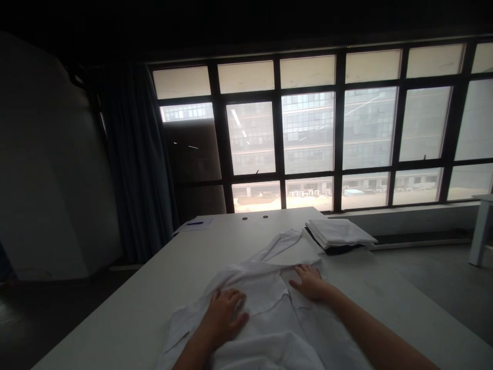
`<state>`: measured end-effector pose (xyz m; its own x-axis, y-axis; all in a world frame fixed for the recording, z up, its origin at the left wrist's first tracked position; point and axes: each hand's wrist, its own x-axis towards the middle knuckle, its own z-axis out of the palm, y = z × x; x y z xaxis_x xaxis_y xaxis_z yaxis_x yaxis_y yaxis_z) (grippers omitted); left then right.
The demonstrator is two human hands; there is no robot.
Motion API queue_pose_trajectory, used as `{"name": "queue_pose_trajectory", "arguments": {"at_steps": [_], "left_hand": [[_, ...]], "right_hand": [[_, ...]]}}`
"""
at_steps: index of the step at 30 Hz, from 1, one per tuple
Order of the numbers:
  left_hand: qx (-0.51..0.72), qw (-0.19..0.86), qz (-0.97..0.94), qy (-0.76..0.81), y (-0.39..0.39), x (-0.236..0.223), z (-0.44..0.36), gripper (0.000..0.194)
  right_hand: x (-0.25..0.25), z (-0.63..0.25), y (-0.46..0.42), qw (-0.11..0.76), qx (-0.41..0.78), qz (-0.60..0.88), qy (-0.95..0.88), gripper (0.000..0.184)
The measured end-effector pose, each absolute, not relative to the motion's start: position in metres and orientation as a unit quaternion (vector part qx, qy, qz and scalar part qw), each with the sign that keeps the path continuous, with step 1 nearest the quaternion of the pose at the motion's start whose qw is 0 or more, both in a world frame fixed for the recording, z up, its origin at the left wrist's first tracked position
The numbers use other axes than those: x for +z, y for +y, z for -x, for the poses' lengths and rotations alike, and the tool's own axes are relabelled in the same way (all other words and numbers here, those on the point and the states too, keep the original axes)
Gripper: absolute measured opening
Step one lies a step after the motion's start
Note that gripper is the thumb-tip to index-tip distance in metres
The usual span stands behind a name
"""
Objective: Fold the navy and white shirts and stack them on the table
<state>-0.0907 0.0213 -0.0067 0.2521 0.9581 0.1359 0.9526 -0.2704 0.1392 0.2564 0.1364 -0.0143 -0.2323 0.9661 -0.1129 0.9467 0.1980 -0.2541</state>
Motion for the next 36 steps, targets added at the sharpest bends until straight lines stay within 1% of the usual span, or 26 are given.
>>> {"name": "queue_pose_trajectory", "arguments": {"at_steps": [2,4,7,8,10,12,14,17,19,20,23,25,26,28,30,32,35,36], "left_hand": [[0.066,0.062,-0.788,0.609,0.02,-0.013,0.089,0.069],[0.036,0.085,-0.765,0.637,0.021,-0.019,0.096,0.082],[0.022,0.082,-0.73,0.678,0.027,-0.023,0.114,0.093],[0.022,0.076,-0.718,0.692,0.029,-0.024,0.12,0.094],[0.03,0.06,-0.693,0.718,0.033,-0.025,0.129,0.095],[0.047,0.037,-0.665,0.745,0.036,-0.025,0.135,0.093],[0.07,0.003,-0.641,0.764,0.036,-0.023,0.137,0.086],[0.1,-0.073,-0.631,0.766,0.034,-0.015,0.134,0.065],[0.111,-0.116,-0.639,0.753,0.031,-0.008,0.127,0.049],[0.113,-0.124,-0.646,0.744,0.029,-0.006,0.122,0.044],[0.111,-0.091,-0.676,0.722,0.024,-0.001,0.102,0.034],[0.107,-0.058,-0.686,0.717,0.019,0.0,0.087,0.029],[0.105,-0.047,-0.688,0.716,0.017,0.001,0.08,0.03],[0.094,-0.032,-0.683,0.723,0.01,0.001,0.066,0.036],[0.068,-0.011,-0.675,0.734,0.002,0.002,0.057,0.05],[0.034,0.031,-0.672,0.739,-0.006,0.003,0.052,0.072],[-0.029,0.127,-0.666,0.734,-0.013,0.003,0.055,0.109],[-0.049,0.149,-0.663,0.732,-0.013,0.002,0.059,0.117]], "right_hand": [[-0.017,-0.265,0.147,0.044,0.118,0.653,-0.747,0.085],[-0.019,-0.27,0.152,0.07,0.065,0.7,-0.708,0.081],[-0.017,-0.266,0.149,0.105,-0.035,0.724,-0.681,0.07],[-0.015,-0.261,0.145,0.109,-0.05,0.712,-0.692,0.067],[-0.011,-0.247,0.128,0.115,-0.035,0.671,-0.731,0.06],[-0.012,-0.23,0.101,0.132,0.01,0.625,-0.769,0.053],[-0.018,-0.216,0.068,0.141,0.064,0.584,-0.796,0.052],[-0.037,-0.203,0.026,0.096,0.107,0.568,-0.81,0.06],[-0.047,-0.205,0.015,0.058,0.114,0.563,-0.816,0.066],[-0.051,-0.208,0.017,0.049,0.115,0.559,-0.82,0.069],[-0.05,-0.23,0.046,0.06,0.116,0.555,-0.822,0.073],[-0.043,-0.25,0.076,0.065,0.121,0.565,-0.814,0.068],[-0.038,-0.261,0.091,0.058,0.126,0.573,-0.808,0.064],[-0.03,-0.279,0.117,0.038,0.123,0.591,-0.797,0.061],[-0.025,-0.29,0.136,0.027,0.108,0.609,-0.785,0.06],[-0.025,-0.292,0.146,0.024,0.093,0.625,-0.774,0.06],[-0.033,-0.282,0.149,0.018,0.082,0.642,-0.762,0.062],[-0.036,-0.278,0.148,0.016,0.083,0.647,-0.758,0.063]]}}
